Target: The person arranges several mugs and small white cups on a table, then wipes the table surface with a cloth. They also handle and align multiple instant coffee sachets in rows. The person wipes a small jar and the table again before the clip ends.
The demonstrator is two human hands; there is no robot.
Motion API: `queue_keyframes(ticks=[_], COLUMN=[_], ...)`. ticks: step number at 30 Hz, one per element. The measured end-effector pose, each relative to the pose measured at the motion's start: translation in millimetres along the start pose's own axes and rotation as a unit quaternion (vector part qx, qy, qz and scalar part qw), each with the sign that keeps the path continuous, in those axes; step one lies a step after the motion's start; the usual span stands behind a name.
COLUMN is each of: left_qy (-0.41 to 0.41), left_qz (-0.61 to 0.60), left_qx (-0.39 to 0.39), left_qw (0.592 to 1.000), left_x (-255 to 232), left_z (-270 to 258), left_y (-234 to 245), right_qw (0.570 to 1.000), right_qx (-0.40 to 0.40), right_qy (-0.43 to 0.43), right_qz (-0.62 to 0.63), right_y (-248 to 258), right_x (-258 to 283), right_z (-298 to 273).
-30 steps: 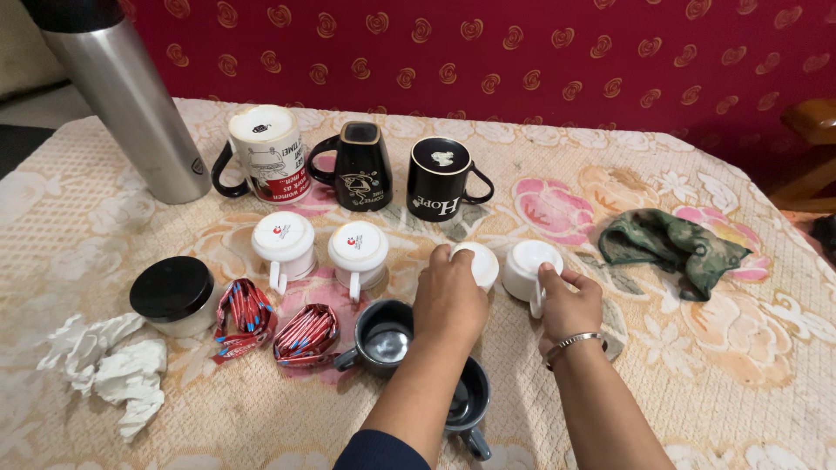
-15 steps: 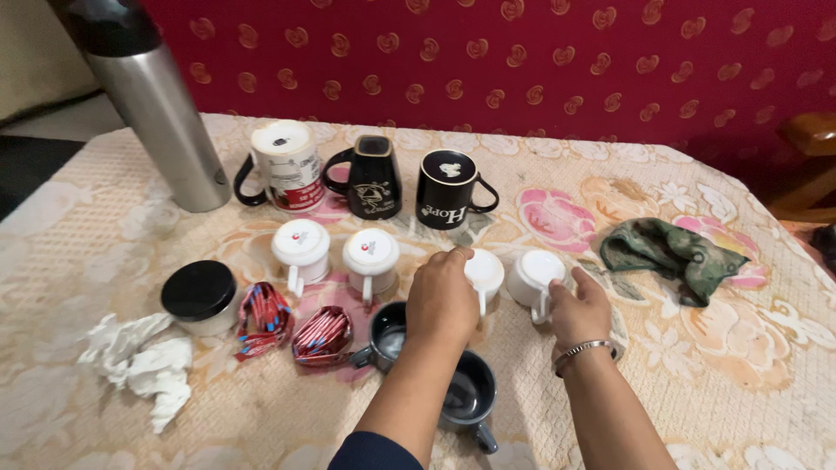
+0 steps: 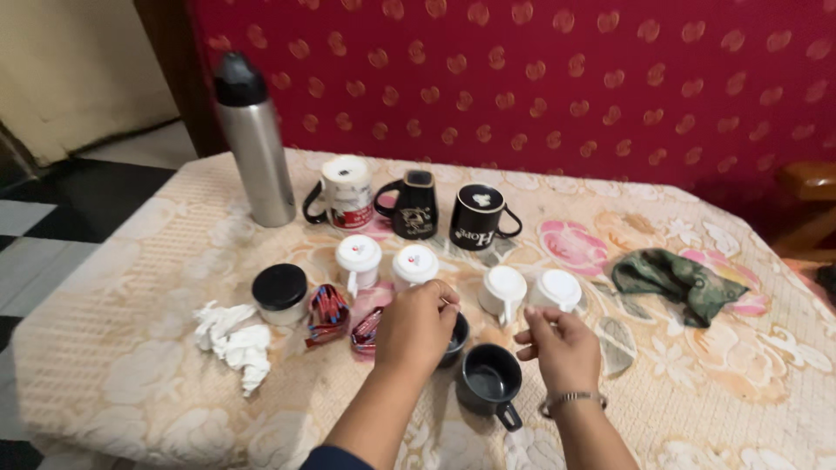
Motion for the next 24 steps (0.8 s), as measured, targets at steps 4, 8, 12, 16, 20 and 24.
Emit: queue_keyframes(ticks=[4, 8, 12, 16, 20, 24], left_qy=[-0.086, -0.118, 0.054, -0.075, 0.028, -0.148], left_qz=[-0.032, -0.056, -0.072, -0.066, -0.05, -0.037], left_qx=[-0.071, -0.098, 0.002, -0.099, -0.027, -0.123], left_qw=[0.993, 0.987, 0.996, 0.99, 0.998, 0.981], left_x=[-18, -26, 6, -6, 18, -7], left_z=[-37, -67, -78, -88, -73, -68], left_y=[26, 42, 31, 59, 45, 53], right_qw=[0.993, 0.985, 0.996, 0.979, 0.97, 0.97], right_qx=[0.018, 0.038, 0.034, 0.011, -0.001, 0.025], right_qy=[0.116, 0.165, 0.052, 0.122, 0.142, 0.159], right_qz=[-0.018, -0.041, -0.065, -0.165, -0.198, -0.183], right_y=[3, 3, 0, -3, -7, -16], right_x=[16, 26, 11, 32, 43, 46], right_z=[-36, -64, -84, -98, -98, -95])
Point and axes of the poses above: each hand's wrist, its own z-axis towards the middle knuckle, its own y-axis out of the back of the hand, x = y × z, the point moved 9 cm from there along z, towards the middle knuckle, and after that the axes turned 3 degrees about -z, right-handed, at the moved point
